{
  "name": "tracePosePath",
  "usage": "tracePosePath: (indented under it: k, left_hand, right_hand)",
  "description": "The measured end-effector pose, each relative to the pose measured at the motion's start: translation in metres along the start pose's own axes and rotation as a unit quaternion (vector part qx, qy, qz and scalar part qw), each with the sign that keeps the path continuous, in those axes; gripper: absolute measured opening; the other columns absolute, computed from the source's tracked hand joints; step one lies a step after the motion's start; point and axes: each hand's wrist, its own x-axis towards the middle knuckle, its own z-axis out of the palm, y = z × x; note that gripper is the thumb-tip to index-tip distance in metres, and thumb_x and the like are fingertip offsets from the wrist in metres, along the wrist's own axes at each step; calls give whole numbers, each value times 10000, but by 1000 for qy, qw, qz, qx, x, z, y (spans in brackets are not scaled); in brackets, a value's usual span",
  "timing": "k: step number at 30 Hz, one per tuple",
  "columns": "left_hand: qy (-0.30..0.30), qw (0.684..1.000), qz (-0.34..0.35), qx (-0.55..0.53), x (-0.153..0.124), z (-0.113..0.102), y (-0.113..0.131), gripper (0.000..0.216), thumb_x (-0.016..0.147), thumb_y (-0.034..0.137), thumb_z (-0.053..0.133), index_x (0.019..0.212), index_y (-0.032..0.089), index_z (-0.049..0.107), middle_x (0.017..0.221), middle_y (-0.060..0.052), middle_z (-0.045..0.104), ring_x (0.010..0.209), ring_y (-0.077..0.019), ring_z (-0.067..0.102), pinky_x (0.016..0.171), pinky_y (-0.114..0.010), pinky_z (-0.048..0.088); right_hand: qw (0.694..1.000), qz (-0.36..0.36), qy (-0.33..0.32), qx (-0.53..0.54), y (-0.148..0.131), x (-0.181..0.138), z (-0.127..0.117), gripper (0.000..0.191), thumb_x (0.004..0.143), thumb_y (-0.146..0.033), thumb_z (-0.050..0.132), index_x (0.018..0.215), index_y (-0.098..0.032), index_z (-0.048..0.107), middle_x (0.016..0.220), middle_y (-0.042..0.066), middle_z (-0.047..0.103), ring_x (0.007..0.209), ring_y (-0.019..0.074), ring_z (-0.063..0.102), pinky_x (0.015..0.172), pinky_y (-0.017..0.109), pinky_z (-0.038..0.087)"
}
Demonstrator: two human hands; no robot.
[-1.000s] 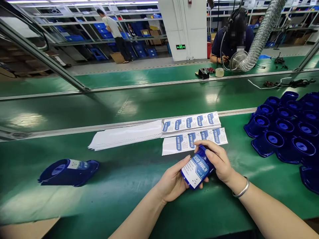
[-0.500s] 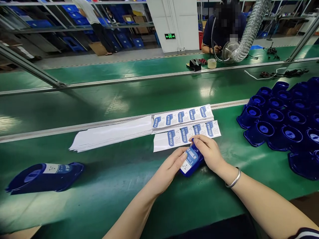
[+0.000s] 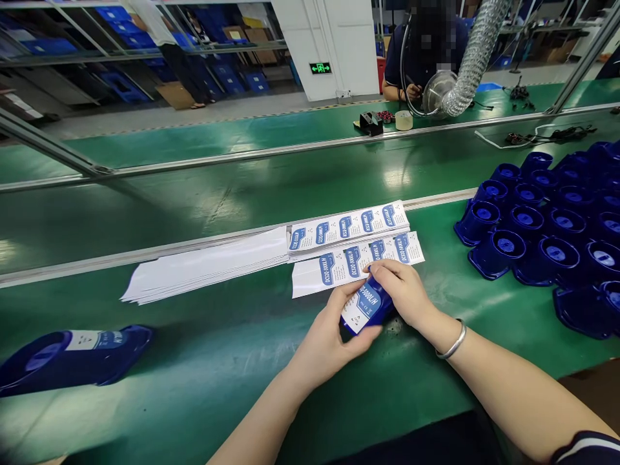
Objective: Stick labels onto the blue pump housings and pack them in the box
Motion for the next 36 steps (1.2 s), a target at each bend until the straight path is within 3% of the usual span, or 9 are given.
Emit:
tracePosePath:
  k: [4, 13, 16, 19, 22, 25, 28, 36]
  left_hand:
    - [15, 1000, 11, -4, 0, 4, 3, 682, 686, 242, 857, 1312, 262, 587, 1360, -100, 587, 1318, -352, 490, 1160, -457, 291]
    - [10, 1000, -2, -20, 1, 1, 2, 736, 653, 245, 887, 1326, 286, 592, 1402, -86, 561, 1370, -358, 442, 1191, -473, 255]
    - [-13, 994, -34, -99, 2, -1, 4, 693, 704, 387, 862, 1333, 277, 596, 1451, -93, 532, 1357, -361, 451, 1137, -461, 357]
    - [3, 955, -128, -268, 6, -2, 4, 511, 889, 567, 620, 1281, 239, 640, 1431, -114, 559, 1260, -352, 537, 953, -449, 514]
    - [44, 906, -213, -364, 11, -3, 1, 393, 908, 493, 631, 1149, 193, 711, 1277, -115, 670, 1122, -300, 625, 815, -356, 547]
    - [51, 889, -218, -399, 13, -4, -2, 296, 839, 344, 753, 1075, 165, 744, 1108, -93, 741, 1009, -228, 670, 814, -282, 521]
    - [40, 882, -214, -418, 12, -4, -2, 274, 818, 289, 784, 1056, 156, 751, 1031, -81, 760, 934, -192, 684, 822, -266, 512]
    - [76, 895, -159, -409, 9, 3, 0, 298, 810, 321, 797, 1056, 158, 757, 1066, -87, 759, 1010, -218, 677, 877, -295, 518]
  right_hand:
    - [997, 49, 1, 67, -5, 2, 1, 353, 816, -492, 655, 906, -168, 765, 840, 45, 701, 799, 220, 614, 748, 335, 468]
    - [999, 27, 2, 19, -4, 3, 1, 364, 839, -508, 617, 877, -175, 758, 847, 39, 693, 850, 230, 616, 800, 349, 468]
    - [999, -13, -8, -33, -5, 2, -1, 349, 883, -494, 583, 925, -189, 748, 890, 39, 701, 910, 238, 620, 846, 358, 463]
    - [993, -73, -21, -87, -10, -2, -2, 317, 927, -465, 546, 1005, -210, 718, 994, 46, 710, 949, 239, 624, 855, 362, 465]
    - [979, -162, -53, -112, -15, -7, -2, 330, 952, -474, 517, 1103, -229, 680, 1056, 63, 700, 981, 253, 634, 873, 382, 482]
    - [950, -261, -95, -145, -18, -11, -3, 365, 957, -494, 500, 1173, -240, 649, 1075, 85, 687, 1017, 278, 630, 924, 429, 487]
    - [927, -312, -121, -170, -18, -12, -3, 368, 963, -486, 481, 1202, -248, 627, 1063, 91, 685, 1018, 287, 624, 939, 459, 488]
    - [917, -316, -121, -210, -18, -10, -5, 370, 1000, -463, 414, 1244, -253, 595, 1137, 97, 673, 1059, 281, 621, 940, 447, 477]
